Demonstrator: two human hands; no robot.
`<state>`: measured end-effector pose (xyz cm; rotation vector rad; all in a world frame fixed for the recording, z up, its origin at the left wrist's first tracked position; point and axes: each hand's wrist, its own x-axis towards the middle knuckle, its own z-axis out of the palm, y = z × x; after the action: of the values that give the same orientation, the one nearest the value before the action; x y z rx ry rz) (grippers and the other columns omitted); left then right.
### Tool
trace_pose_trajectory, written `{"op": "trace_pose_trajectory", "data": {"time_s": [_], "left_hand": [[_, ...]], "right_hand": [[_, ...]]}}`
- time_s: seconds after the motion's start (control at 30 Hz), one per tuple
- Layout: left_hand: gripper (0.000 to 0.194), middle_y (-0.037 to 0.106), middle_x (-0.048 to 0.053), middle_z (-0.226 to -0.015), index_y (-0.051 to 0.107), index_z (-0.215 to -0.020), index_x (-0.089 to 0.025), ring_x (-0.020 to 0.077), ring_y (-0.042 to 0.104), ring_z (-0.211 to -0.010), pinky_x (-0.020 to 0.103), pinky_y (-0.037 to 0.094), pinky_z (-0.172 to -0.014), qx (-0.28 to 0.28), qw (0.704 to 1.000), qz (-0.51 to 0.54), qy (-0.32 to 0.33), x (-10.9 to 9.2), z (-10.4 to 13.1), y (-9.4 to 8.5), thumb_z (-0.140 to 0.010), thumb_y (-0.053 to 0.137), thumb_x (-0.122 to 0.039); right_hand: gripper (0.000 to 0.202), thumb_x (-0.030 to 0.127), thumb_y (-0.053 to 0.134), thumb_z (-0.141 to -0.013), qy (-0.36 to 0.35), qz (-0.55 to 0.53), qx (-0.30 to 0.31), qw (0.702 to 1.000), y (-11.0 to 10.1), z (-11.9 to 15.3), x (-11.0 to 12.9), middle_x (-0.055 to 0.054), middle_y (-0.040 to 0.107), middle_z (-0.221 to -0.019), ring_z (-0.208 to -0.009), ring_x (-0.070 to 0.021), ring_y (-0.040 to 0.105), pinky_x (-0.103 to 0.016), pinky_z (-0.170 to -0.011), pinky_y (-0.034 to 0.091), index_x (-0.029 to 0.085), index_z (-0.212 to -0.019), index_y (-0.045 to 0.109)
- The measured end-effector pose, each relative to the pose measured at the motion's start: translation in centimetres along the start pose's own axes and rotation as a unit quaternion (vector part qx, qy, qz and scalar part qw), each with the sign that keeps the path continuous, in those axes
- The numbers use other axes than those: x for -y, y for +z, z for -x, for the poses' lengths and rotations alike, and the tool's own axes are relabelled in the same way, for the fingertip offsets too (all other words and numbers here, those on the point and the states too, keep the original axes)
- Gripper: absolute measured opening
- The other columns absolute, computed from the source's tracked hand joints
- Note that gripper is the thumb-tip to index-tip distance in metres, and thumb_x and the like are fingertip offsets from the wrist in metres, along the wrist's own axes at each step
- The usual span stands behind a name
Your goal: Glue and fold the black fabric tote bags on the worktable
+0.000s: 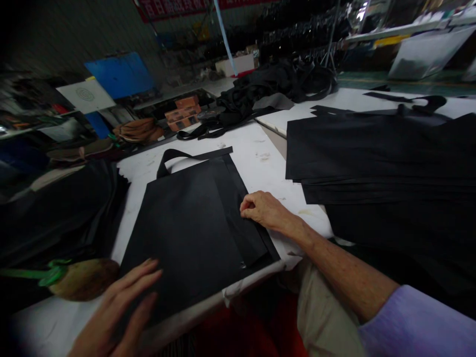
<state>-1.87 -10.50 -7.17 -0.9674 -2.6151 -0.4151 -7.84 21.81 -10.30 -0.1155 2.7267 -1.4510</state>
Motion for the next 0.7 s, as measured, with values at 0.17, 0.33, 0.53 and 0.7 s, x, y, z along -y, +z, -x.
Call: {"op": "trace_pose_trajectory", "data": {"time_s": [0.17,0.33,0.53,0.7], "left_hand": [[0.036,0.049,0.005,-0.132,0.046,-0.123,-0.024,0.0158,0.044,-0.125,0.036,0.043,-0.102,0.046,0.99,0.129,0.034,-4.1,-5.2,5.6,-0.091,0.037,-0.01],[0.034,0.053,0.009,-0.128,0.047,-0.122,-0.02,0.0177,0.046,-0.122,0.042,0.041,-0.102,0.055,0.984,0.172,0.003,-3.0,-6.7,9.1,-0.092,0.035,-0.011],[0.028,0.052,0.009,-0.128,0.051,-0.118,-0.022,0.0241,0.043,-0.124,0.048,0.039,-0.101,0.083,0.983,0.162,0.002,-2.8,-6.3,9.1,-0.09,0.046,-0.023],[0.034,0.048,0.009,-0.133,0.049,-0.122,-0.024,0.0254,0.04,-0.127,0.049,0.038,-0.102,0.108,0.98,0.166,-0.004,-3.0,-5.5,6.9,-0.089,0.051,-0.033]], "right_hand": [[0.007,0.021,0.061,-0.072,0.019,-0.064,0.001,0.998,0.3,-0.1,-0.5,0.002,0.058,-0.059,-0.052,-0.0104,0.053,-0.021,-0.048,0.038,0.017,-0.075,0.064],[0.007,0.021,0.061,-0.073,0.054,-0.153,0.003,0.987,0.2,-0.4,-0.9,0.003,0.057,-0.059,-0.044,-0.0079,0.051,-0.02,-0.043,0.04,0.016,-0.077,0.061],[0.003,0.013,0.064,-0.072,0.099,-0.2,-0.02,0.975,0.0,-0.5,-0.2,0.006,0.054,-0.053,-0.038,-0.0042,0.047,-0.016,-0.037,0.036,0.014,-0.073,0.061],[0.006,0.009,0.065,-0.073,0.122,-0.216,-0.03,0.968,-0.3,-0.1,0.9,0.006,0.055,-0.053,-0.037,-0.0031,0.047,-0.014,-0.037,0.036,0.014,-0.071,0.062]]}}
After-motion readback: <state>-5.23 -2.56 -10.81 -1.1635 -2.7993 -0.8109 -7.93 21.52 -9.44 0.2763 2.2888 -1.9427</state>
